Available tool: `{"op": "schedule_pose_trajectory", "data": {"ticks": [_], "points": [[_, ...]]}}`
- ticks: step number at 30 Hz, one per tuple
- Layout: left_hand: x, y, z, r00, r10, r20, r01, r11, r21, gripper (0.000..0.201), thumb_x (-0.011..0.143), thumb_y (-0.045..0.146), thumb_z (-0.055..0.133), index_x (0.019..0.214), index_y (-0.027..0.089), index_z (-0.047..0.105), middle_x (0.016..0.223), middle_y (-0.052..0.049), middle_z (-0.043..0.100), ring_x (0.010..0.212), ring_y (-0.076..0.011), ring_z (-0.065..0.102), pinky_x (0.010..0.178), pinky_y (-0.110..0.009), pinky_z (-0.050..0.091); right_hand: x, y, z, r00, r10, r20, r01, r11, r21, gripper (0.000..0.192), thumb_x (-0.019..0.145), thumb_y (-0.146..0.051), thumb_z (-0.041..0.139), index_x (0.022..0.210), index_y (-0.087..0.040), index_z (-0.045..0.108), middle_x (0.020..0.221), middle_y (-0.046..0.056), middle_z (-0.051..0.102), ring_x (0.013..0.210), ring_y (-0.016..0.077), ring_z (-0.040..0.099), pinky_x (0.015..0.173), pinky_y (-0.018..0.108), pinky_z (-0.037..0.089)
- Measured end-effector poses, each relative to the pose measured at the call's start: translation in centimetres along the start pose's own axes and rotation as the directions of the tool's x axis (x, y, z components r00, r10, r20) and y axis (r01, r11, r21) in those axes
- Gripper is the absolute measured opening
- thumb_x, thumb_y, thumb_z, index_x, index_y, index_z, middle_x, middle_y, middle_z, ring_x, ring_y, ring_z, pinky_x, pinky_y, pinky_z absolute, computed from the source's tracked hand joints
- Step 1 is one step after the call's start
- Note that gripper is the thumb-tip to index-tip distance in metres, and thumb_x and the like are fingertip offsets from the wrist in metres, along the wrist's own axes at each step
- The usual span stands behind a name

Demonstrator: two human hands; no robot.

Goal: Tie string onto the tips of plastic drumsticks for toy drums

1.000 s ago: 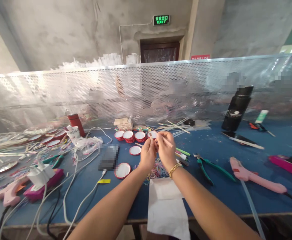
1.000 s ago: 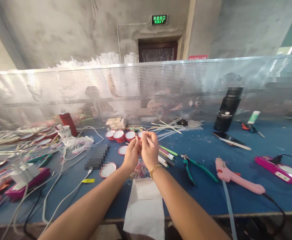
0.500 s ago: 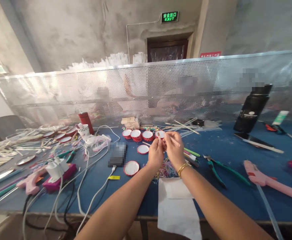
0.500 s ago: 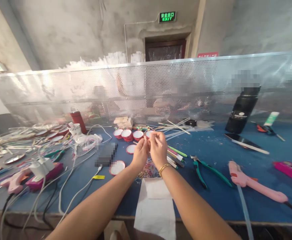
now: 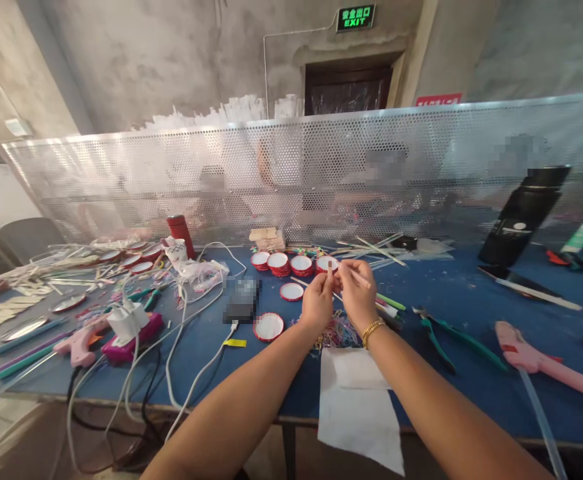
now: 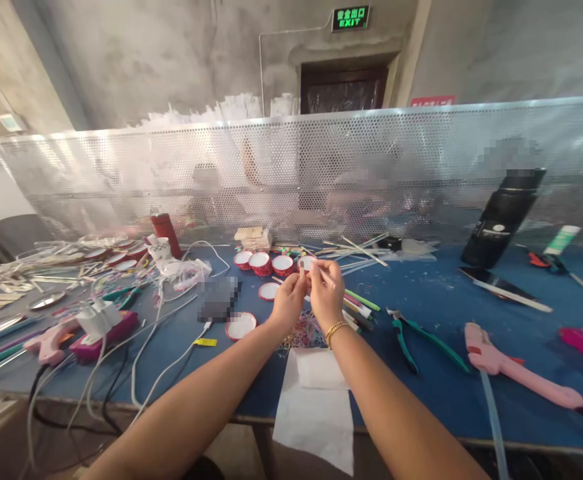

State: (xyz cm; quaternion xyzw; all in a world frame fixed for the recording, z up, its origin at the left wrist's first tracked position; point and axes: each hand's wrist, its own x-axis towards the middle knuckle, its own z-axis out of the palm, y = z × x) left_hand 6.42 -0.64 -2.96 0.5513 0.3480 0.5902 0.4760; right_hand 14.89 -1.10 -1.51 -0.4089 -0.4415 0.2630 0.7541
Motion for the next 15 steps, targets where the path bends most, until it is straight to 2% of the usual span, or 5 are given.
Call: {"op": "schedule_pose_trajectory", "data": {"ticks": [3,8,15], "points": [[-0.33,0.24,0.02,0.998,-0.002,0.057,0.005,0.999,-0.041,0.046,0.088,0.062,0.063,0.074,0.019,0.054,0.06,0.004,0.048,0.058,-0.01,0.042,0.057,-0.023,0.034,-0.02,0.07,-0.08,1.0,0.011,-0.004,-0.011,1.0,-0.008,0.041,0.08,-0.06,0.071,0.09,-0.022,0.058,0.077,0.001,0.068,0.063,0.0188,0.067,0.057,0.031,0.054],[-0.43,0.43,-0.23,0.997,-0.036,0.066,0.039,0.998,-0.046,0.051,0.084,0.068,0.063,0.073,0.02,0.051,0.055,0.006,0.046,0.047,-0.0085,0.037,0.046,-0.024,0.028,0.16,0.07,-0.22,1.0,0.004,-0.022,-0.004,1.0,-0.014,0.034,0.084,-0.053,0.069,0.089,-0.022,0.058,0.07,-0.002,0.065,0.064,0.0176,0.066,0.062,0.03,0.054],[-0.02,0.58,-0.35,0.992,-0.103,0.077,0.109,0.991,-0.08,0.047,0.08,0.064,0.07,0.075,0.019,0.055,0.06,0.005,0.051,0.047,-0.0087,0.042,0.045,-0.022,0.033,0.21,-0.68,-0.05,0.999,0.013,-0.042,-0.011,1.0,0.024,0.031,0.084,-0.047,0.071,0.092,-0.022,0.054,0.065,-0.003,0.067,0.061,0.0177,0.066,0.063,0.031,0.055]]}}
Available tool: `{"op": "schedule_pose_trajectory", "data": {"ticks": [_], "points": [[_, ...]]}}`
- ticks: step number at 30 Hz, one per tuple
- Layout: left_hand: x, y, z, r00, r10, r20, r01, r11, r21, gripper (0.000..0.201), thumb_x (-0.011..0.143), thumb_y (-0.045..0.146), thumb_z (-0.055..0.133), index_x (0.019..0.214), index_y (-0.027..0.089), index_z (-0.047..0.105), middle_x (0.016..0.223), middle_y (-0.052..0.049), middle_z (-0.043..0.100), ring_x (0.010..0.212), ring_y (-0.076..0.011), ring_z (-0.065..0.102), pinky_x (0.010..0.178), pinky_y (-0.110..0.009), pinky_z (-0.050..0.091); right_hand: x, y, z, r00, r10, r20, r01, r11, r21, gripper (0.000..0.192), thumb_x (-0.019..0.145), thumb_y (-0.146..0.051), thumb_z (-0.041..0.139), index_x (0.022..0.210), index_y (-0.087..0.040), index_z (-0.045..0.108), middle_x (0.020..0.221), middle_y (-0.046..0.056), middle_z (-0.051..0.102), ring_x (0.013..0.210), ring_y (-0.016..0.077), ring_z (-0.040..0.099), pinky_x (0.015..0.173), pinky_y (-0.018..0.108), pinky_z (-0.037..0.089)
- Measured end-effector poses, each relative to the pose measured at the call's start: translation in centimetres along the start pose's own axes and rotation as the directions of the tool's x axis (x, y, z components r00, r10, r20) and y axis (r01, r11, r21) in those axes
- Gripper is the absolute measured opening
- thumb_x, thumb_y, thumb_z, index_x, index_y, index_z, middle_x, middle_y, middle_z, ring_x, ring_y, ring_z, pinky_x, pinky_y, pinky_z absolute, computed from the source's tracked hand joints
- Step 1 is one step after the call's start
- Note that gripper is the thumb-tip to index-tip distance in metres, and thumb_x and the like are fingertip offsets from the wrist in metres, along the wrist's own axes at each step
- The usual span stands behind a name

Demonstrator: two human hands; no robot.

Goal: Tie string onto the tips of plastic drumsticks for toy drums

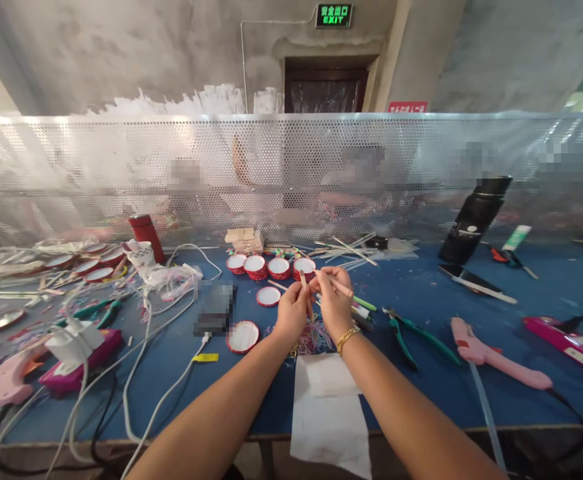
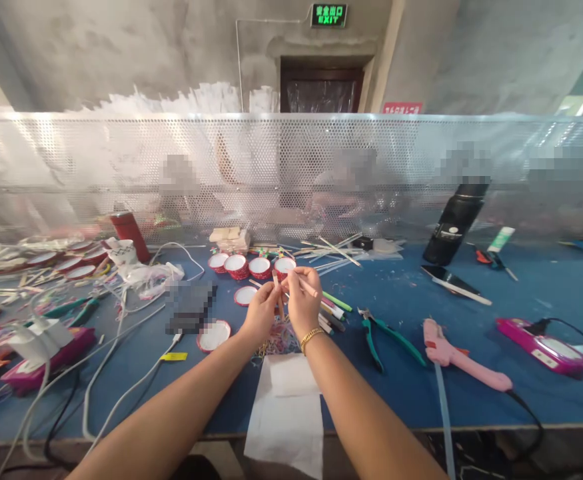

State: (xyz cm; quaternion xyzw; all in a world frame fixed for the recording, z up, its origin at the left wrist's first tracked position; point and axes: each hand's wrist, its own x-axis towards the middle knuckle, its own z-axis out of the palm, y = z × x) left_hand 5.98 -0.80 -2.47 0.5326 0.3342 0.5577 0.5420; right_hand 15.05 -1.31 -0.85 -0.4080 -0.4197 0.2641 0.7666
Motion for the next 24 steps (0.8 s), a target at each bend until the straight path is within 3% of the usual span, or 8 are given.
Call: {"op": "schedule_pose_trajectory", "data": {"ticks": [6,11,16,24], "points": [[0.1,0.0,0.2,1.0,-0.029,0.005,0.029,0.999,0.03,0.037,0.081,0.053,0.07,0.074,0.019,0.058,0.058,0.004,0.05,0.048,-0.0103,0.045,0.046,-0.023,0.033,0.1,-0.1,-0.3,0.995,-0.089,0.043,0.093,0.989,-0.114,0.03,0.086,-0.051,0.07,0.082,-0.022,0.061,0.073,0.002,0.072,0.07,0.0193,0.07,0.066,0.031,0.055],[0.3,0.3,-0.1,0.999,-0.004,-0.034,0.007,0.996,0.091,0.033,0.085,0.046,0.067,0.07,0.019,0.057,0.056,0.005,0.047,0.047,-0.0088,0.038,0.045,-0.022,0.029,0.1,-0.2,-0.1,0.997,-0.066,0.041,0.068,0.996,-0.061,0.029,0.084,-0.049,0.071,0.082,-0.021,0.063,0.075,0.003,0.071,0.07,0.0193,0.069,0.064,0.03,0.054],[0.6,0.1,-0.2,0.998,0.039,-0.047,-0.036,0.997,0.073,0.032,0.084,0.047,0.069,0.076,0.019,0.057,0.06,0.005,0.048,0.047,-0.0086,0.04,0.045,-0.021,0.03,0.2,-0.3,0.2,1.0,-0.018,0.022,0.018,1.0,-0.012,0.025,0.075,-0.04,0.076,0.084,-0.021,0.063,0.076,0.001,0.069,0.07,0.0187,0.067,0.064,0.03,0.054],[1.0,-0.9,-0.2,0.993,0.104,-0.06,-0.101,0.993,0.056,0.031,0.083,0.045,0.07,0.076,0.018,0.057,0.064,0.003,0.054,0.056,-0.0097,0.046,0.054,-0.022,0.036,0.1,-0.1,0.3,0.998,-0.038,0.041,0.04,0.998,-0.05,0.026,0.077,-0.043,0.074,0.078,-0.022,0.06,0.07,-0.001,0.066,0.067,0.0179,0.065,0.063,0.029,0.052]]}}
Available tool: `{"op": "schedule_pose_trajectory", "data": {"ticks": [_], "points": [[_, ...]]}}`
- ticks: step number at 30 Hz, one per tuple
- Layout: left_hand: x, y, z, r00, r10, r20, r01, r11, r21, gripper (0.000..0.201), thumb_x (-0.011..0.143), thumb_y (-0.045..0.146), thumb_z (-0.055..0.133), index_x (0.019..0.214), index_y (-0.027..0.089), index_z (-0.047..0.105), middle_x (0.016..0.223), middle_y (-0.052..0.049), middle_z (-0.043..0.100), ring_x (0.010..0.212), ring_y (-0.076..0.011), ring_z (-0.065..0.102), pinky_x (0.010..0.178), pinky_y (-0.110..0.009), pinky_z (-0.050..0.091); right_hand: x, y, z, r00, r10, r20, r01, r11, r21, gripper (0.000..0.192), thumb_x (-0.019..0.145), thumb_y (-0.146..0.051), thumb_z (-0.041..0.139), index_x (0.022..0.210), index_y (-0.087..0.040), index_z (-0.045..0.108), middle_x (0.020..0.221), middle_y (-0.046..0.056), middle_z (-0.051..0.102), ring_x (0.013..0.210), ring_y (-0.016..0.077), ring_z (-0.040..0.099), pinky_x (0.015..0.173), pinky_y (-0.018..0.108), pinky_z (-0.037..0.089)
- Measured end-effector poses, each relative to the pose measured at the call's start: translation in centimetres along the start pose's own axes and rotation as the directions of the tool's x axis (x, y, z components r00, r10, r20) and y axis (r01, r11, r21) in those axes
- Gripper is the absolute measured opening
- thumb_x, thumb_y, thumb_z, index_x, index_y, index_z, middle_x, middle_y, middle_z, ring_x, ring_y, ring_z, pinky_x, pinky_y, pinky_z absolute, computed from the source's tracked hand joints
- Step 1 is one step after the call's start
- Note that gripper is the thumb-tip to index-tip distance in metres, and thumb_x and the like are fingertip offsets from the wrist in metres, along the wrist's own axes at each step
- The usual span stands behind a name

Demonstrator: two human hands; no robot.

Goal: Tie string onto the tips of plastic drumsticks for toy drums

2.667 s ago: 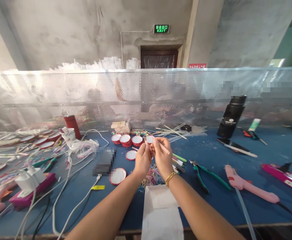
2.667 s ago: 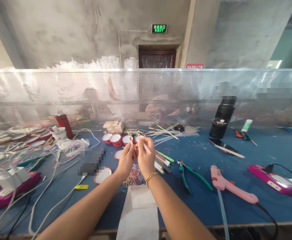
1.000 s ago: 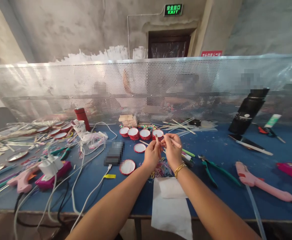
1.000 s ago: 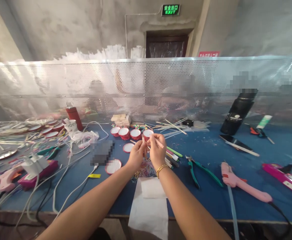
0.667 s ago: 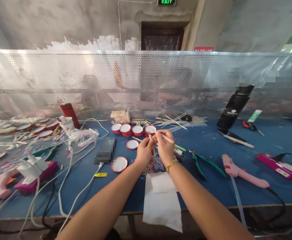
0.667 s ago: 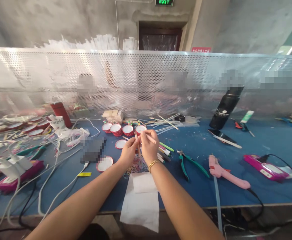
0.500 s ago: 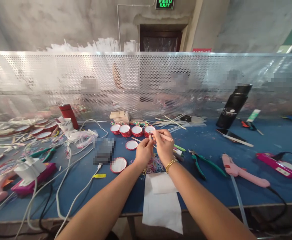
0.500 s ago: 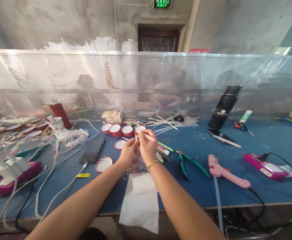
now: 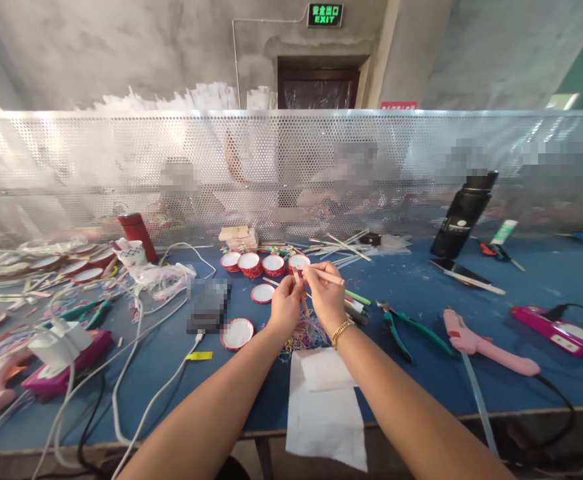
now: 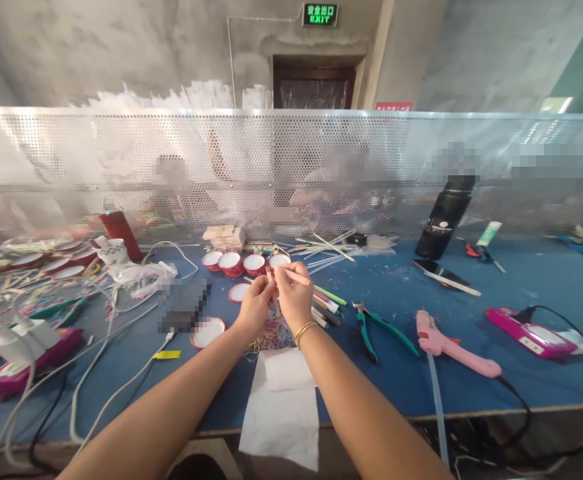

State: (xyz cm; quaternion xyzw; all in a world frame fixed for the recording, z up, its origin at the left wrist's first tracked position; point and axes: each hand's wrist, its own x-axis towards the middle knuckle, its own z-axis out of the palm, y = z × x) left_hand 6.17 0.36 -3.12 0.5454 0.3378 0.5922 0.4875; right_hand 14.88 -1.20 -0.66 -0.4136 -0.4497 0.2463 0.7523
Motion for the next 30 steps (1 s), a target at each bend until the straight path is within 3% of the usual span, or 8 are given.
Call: {"op": "schedule_pose_trajectory", "data": {"ticks": [7,15,22,27,30], "points": [[-0.2,0.6,-0.1,0.999,-0.03,-0.037,0.03,0.999,0.011,0.036,0.084,0.05,0.07,0.073,0.019,0.054,0.059,0.005,0.048,0.051,-0.0091,0.04,0.049,-0.022,0.03,0.0,0.6,-0.1,0.999,0.025,0.04,-0.025,1.0,0.009,0.03,0.077,-0.048,0.076,0.08,-0.023,0.06,0.069,0.002,0.071,0.065,0.0209,0.069,0.062,0.032,0.056],[-0.1,1.1,-0.3,1.0,-0.01,-0.016,0.01,0.999,0.033,0.042,0.082,0.055,0.07,0.07,0.02,0.051,0.056,0.006,0.045,0.05,-0.0085,0.036,0.048,-0.022,0.027,-0.3,0.2,0.0,0.994,-0.085,0.069,0.091,0.992,-0.088,0.027,0.082,-0.047,0.072,0.076,-0.023,0.061,0.071,0.004,0.073,0.067,0.0208,0.069,0.061,0.03,0.054],[-0.3,1.4,-0.2,0.999,0.033,-0.033,-0.029,0.994,0.104,0.036,0.083,0.049,0.068,0.069,0.018,0.054,0.059,0.004,0.048,0.056,-0.0098,0.04,0.052,-0.022,0.029,-0.3,0.2,0.0,0.99,-0.112,0.09,0.124,0.983,-0.135,0.027,0.085,-0.047,0.071,0.077,-0.023,0.063,0.075,0.004,0.073,0.074,0.0218,0.069,0.069,0.032,0.052],[-0.4,1.7,0.0,0.999,-0.022,-0.039,0.025,0.998,0.06,0.037,0.082,0.051,0.068,0.071,0.019,0.052,0.056,0.006,0.045,0.05,-0.0086,0.036,0.049,-0.023,0.025,-0.2,0.4,-0.2,0.992,-0.121,0.035,0.124,0.982,-0.144,0.024,0.086,-0.044,0.07,0.079,-0.022,0.062,0.076,0.003,0.072,0.072,0.0207,0.068,0.067,0.031,0.052],[-0.5,1.8,0.0,0.999,-0.02,-0.046,0.022,0.999,0.049,0.036,0.082,0.049,0.069,0.07,0.019,0.053,0.057,0.006,0.046,0.05,-0.0085,0.037,0.049,-0.022,0.026,-0.4,0.3,-0.1,0.99,-0.126,0.059,0.133,0.983,-0.13,0.025,0.087,-0.046,0.069,0.079,-0.023,0.063,0.075,0.003,0.072,0.07,0.02,0.067,0.065,0.03,0.051]]}}
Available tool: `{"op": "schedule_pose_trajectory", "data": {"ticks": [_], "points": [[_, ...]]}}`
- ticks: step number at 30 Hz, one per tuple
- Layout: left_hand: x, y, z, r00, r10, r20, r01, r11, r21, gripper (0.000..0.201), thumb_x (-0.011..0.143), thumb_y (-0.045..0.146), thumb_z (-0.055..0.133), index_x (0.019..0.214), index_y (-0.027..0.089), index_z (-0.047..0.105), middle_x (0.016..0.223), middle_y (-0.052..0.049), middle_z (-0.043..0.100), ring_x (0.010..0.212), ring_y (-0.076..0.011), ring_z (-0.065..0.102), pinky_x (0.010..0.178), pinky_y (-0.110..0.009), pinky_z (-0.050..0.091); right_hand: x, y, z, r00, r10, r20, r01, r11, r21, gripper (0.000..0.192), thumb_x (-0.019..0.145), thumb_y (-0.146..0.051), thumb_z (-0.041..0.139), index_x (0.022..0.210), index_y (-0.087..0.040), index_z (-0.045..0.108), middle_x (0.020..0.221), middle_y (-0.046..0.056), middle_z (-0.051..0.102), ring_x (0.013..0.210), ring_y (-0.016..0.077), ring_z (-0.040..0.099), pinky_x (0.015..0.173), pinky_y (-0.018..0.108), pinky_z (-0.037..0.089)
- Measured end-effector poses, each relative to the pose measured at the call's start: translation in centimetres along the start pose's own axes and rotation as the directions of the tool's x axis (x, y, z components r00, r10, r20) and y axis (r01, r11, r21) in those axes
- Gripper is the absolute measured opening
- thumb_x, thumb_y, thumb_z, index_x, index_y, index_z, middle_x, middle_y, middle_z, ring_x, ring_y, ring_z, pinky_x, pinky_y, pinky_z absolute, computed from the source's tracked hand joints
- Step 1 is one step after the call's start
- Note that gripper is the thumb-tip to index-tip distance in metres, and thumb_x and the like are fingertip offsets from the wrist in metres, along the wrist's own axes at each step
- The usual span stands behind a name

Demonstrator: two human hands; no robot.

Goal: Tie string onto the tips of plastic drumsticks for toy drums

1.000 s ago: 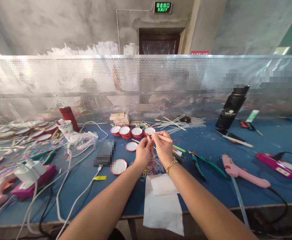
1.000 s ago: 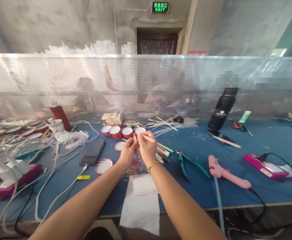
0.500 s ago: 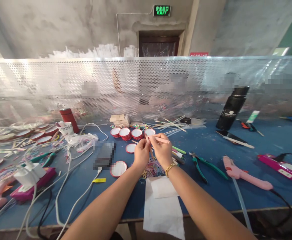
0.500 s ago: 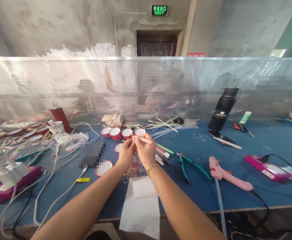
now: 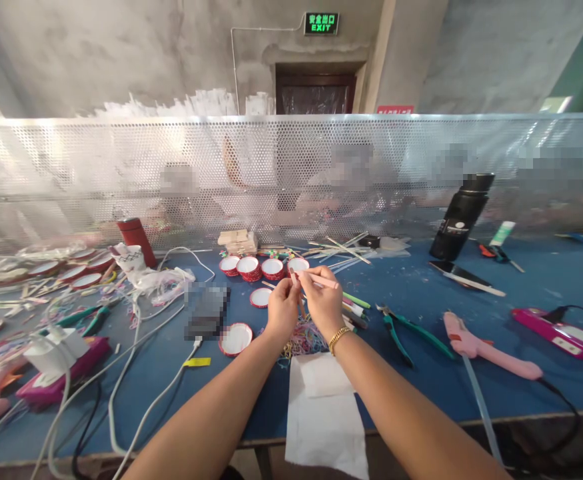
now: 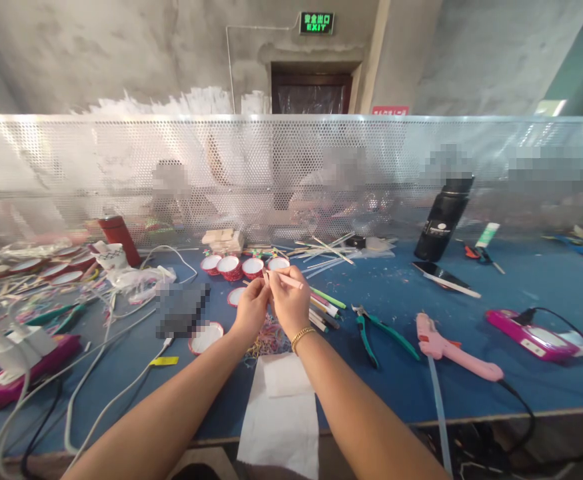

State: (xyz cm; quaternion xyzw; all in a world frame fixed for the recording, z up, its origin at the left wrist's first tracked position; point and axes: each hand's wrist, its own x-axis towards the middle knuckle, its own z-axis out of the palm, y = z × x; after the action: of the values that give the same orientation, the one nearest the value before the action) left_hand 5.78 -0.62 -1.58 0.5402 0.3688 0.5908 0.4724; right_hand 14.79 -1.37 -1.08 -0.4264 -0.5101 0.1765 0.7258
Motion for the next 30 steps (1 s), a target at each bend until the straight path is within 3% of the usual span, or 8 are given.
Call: {"op": "schedule_pose_trajectory", "data": {"ticks": [5,10,16,30], "points": [[0.0,-0.14,-0.01,1.0,0.022,0.001,-0.022,1.0,0.014,0.033,0.083,0.045,0.07,0.07,0.018,0.057,0.059,0.004,0.051,0.053,-0.0092,0.041,0.052,-0.022,0.03,-0.01,-0.08,0.01,0.999,-0.03,0.032,0.031,0.999,-0.026,0.026,0.088,-0.045,0.07,0.077,-0.023,0.064,0.076,0.003,0.072,0.076,0.021,0.068,0.071,0.031,0.052],[-0.07,-0.2,0.09,0.999,-0.016,0.031,0.017,1.0,-0.026,0.037,0.084,0.051,0.069,0.071,0.02,0.054,0.053,0.006,0.046,0.047,-0.0091,0.039,0.047,-0.022,0.027,0.17,-0.39,-0.2,0.998,-0.046,-0.04,0.044,0.997,-0.07,0.023,0.087,-0.042,0.069,0.076,-0.023,0.062,0.074,0.002,0.07,0.074,0.0206,0.066,0.072,0.032,0.051],[-0.12,0.12,0.06,1.0,0.014,0.01,-0.014,1.0,0.0,0.039,0.082,0.052,0.071,0.07,0.018,0.056,0.057,0.004,0.05,0.051,-0.0091,0.042,0.049,-0.022,0.031,0.09,-0.57,-0.15,0.999,-0.05,0.013,0.051,0.996,-0.069,0.023,0.088,-0.042,0.068,0.076,-0.023,0.064,0.078,0.003,0.071,0.077,0.0209,0.067,0.076,0.033,0.051],[-0.16,-0.09,0.12,1.0,0.003,0.03,-0.003,1.0,-0.014,0.041,0.082,0.057,0.068,0.073,0.02,0.054,0.054,0.006,0.047,0.046,-0.0095,0.04,0.046,-0.023,0.03,0.1,-0.6,-0.16,0.999,-0.038,-0.038,0.037,0.998,-0.043,0.022,0.086,-0.042,0.069,0.076,-0.023,0.063,0.076,0.002,0.071,0.076,0.0213,0.067,0.073,0.032,0.051]]}}
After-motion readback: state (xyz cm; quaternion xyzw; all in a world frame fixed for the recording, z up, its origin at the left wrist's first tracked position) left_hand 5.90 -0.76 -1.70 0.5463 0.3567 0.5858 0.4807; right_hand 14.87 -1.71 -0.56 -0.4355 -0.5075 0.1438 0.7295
